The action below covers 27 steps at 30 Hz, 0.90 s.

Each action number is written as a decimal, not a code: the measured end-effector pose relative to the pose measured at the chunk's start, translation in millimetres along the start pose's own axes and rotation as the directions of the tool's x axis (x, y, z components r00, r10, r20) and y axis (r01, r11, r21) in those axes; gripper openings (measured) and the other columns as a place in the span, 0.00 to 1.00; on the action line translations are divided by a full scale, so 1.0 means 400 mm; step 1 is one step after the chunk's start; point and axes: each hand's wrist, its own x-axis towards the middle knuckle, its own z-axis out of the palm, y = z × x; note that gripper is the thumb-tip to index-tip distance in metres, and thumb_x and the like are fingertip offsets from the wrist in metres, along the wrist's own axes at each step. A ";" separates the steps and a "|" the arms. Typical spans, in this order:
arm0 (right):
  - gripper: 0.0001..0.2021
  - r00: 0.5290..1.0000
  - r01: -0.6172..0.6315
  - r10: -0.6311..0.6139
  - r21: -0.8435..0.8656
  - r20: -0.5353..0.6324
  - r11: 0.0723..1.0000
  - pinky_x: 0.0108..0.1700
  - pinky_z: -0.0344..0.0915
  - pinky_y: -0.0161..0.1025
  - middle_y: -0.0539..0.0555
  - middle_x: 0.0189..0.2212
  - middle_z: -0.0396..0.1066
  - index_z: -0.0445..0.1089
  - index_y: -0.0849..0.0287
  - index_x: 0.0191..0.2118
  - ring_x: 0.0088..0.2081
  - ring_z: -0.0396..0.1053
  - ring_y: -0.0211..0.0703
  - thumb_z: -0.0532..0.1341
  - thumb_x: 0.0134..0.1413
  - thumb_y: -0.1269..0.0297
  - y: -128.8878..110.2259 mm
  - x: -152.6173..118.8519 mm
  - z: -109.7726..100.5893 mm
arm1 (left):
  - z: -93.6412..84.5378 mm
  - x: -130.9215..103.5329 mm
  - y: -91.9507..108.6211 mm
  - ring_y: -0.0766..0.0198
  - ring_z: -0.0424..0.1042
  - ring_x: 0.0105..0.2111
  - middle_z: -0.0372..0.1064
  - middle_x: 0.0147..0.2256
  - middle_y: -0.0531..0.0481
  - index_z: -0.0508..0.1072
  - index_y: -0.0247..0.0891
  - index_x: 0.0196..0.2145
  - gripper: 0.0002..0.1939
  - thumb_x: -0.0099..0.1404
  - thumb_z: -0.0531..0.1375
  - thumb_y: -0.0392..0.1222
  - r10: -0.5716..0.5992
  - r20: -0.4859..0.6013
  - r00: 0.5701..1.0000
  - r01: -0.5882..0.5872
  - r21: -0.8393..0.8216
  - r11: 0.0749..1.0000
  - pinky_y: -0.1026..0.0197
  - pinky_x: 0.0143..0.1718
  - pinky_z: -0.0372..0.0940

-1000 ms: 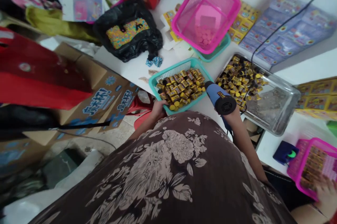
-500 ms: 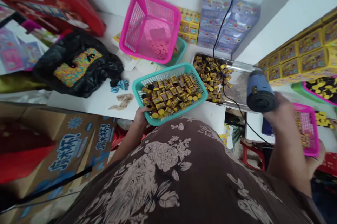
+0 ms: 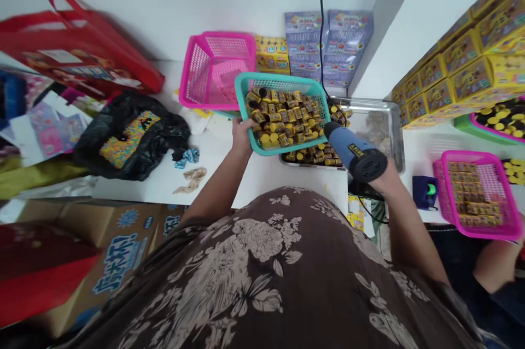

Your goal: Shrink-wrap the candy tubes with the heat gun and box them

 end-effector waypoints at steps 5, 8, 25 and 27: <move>0.13 0.999 -0.008 0.007 0.018 0.050 1.000 0.54 0.79 0.62 0.53 0.30 0.80 0.77 0.50 0.31 0.47 0.81 0.64 0.73 0.37 0.53 -0.009 0.043 0.085 | -0.009 0.003 0.007 0.66 0.68 0.30 0.66 0.31 0.60 0.62 0.45 0.39 0.27 0.40 0.66 0.37 0.105 -0.122 0.987 -0.104 0.014 0.994 0.62 0.34 0.65; 0.13 0.998 -0.024 0.024 -0.012 0.053 1.000 0.54 0.79 0.62 0.54 0.32 0.81 0.77 0.51 0.33 0.46 0.81 0.65 0.72 0.37 0.55 0.003 0.054 0.084 | -0.058 -0.030 -0.003 0.66 0.67 0.30 0.64 0.31 0.60 0.60 0.45 0.38 0.27 0.39 0.65 0.40 0.056 -0.184 0.981 -0.059 -0.011 0.998 0.63 0.34 0.64; 0.25 0.991 -0.092 0.091 -0.005 -0.095 0.996 0.46 0.79 0.54 0.54 0.34 0.79 0.73 0.53 0.33 0.39 0.78 0.56 0.77 0.27 0.46 0.020 0.093 0.099 | -0.019 -0.073 0.035 0.59 0.75 0.38 0.69 0.37 0.56 0.61 0.46 0.47 0.33 0.45 0.70 0.45 0.155 -0.186 0.970 -0.139 0.099 0.985 0.57 0.44 0.68; 0.25 0.990 -0.101 0.099 -0.010 -0.102 0.995 0.44 0.79 0.51 0.53 0.32 0.79 0.72 0.52 0.32 0.37 0.77 0.54 0.77 0.28 0.45 0.014 0.086 0.096 | -0.011 -0.058 0.029 0.60 0.75 0.39 0.68 0.37 0.57 0.62 0.46 0.48 0.33 0.46 0.70 0.45 0.184 -0.194 0.964 -0.165 0.109 0.980 0.57 0.44 0.68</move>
